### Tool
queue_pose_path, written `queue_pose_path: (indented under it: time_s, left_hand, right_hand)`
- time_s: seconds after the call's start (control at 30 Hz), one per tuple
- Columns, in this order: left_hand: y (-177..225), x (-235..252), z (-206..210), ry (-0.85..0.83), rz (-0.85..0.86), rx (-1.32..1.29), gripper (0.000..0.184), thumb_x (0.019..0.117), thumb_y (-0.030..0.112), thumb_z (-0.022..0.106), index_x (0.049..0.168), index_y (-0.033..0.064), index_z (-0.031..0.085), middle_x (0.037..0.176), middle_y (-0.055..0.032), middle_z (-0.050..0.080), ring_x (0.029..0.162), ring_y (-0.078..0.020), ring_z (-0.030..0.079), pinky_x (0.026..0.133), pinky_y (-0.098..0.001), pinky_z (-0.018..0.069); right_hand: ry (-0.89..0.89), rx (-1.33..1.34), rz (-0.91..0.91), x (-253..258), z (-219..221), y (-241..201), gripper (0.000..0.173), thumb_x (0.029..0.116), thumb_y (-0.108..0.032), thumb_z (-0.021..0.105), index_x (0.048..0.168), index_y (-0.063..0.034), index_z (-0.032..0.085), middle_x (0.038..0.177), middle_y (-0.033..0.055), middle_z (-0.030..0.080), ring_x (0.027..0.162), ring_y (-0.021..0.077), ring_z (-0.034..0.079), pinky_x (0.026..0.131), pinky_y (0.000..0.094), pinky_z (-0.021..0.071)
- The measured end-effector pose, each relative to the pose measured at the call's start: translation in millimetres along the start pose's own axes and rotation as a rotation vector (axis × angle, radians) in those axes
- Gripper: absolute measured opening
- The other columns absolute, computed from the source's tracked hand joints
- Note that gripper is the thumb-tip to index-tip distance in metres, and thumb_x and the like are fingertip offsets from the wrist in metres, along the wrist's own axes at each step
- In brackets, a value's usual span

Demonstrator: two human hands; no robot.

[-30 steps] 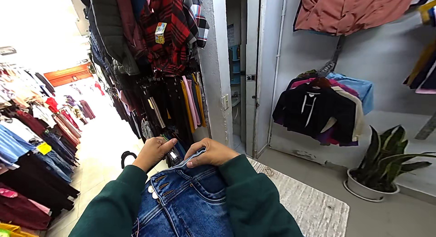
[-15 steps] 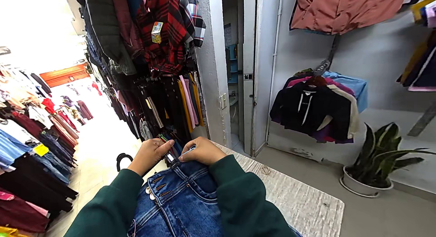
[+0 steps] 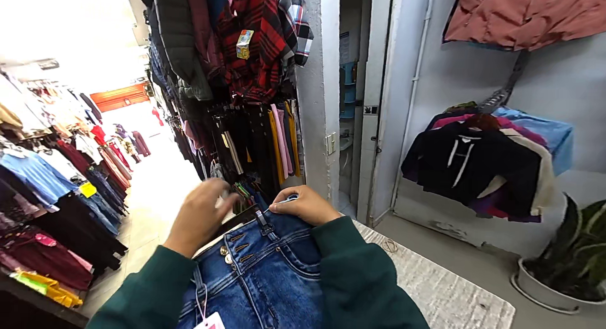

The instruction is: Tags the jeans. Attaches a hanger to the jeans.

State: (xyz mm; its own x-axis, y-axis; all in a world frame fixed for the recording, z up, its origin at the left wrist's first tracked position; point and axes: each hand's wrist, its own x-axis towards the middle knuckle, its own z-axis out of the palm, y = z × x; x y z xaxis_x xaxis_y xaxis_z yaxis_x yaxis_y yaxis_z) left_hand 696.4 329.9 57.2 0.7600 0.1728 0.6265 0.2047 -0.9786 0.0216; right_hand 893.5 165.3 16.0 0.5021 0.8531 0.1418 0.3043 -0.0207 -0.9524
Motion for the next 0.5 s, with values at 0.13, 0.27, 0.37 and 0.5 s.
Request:
queue_pose_path:
  time_s: [0.13, 0.27, 0.37, 0.5]
  left_hand:
    - [-36.6, -43.7, -31.4, -0.116, -0.459, -0.127, 0.037, 0.1051, 0.031, 0.056, 0.115, -0.0036, 0.065, 0.107, -0.0229, 0.067, 0.1, -0.0381, 0.067, 0.088, -0.0614, 0.0532]
    - [-36.0, -79.7, -45.2, -0.464, -0.599, -0.326, 0.045, 0.106, 0.043, 0.052, 0.126, 0.005, 0.065, 0.099, -0.0145, 0.073, 0.092, -0.0267, 0.07, 0.087, -0.0518, 0.0549]
    - [-7.6, -88.3, -78.2, -0.34, -0.397, -0.306, 0.032, 0.0983, 0.032, 0.069, 0.113, 0.004, 0.07, 0.092, -0.0103, 0.072, 0.084, -0.0203, 0.068, 0.08, -0.0443, 0.0562]
    - [45.6, -101.5, -143.6, -0.13, -0.064, 0.009, 0.024, 0.1006, 0.028, 0.065, 0.099, 0.0043, 0.069, 0.085, -0.0095, 0.068, 0.079, -0.0233, 0.07, 0.071, -0.0474, 0.0588]
  right_hand:
    - [-0.018, 0.01, -0.121, -8.7, -3.5, -6.5, 0.006, 0.0902, -0.01, 0.076, 0.085, -0.008, 0.074, 0.074, 0.0027, 0.069, 0.066, 0.0097, 0.063, 0.063, 0.0298, 0.0528]
    - [-0.008, 0.001, -0.351, -16.5, -8.4, -12.1, 0.003, 0.0866, -0.008, 0.075, 0.085, -0.0105, 0.076, 0.075, 0.0019, 0.072, 0.065, 0.0107, 0.065, 0.057, 0.0301, 0.0546]
    - [0.012, -0.021, -0.483, -28.7, -19.4, -23.2, 0.007, 0.0835, -0.015, 0.071, 0.087, -0.0156, 0.076, 0.082, -0.0026, 0.074, 0.069, 0.0072, 0.068, 0.061, 0.0259, 0.0578]
    - [0.093, -0.223, -0.607, -50.0, -51.3, -47.8, 0.014, 0.0896, -0.017, 0.063, 0.095, -0.0062, 0.071, 0.093, 0.0013, 0.072, 0.085, 0.0063, 0.068, 0.079, 0.0243, 0.0578]
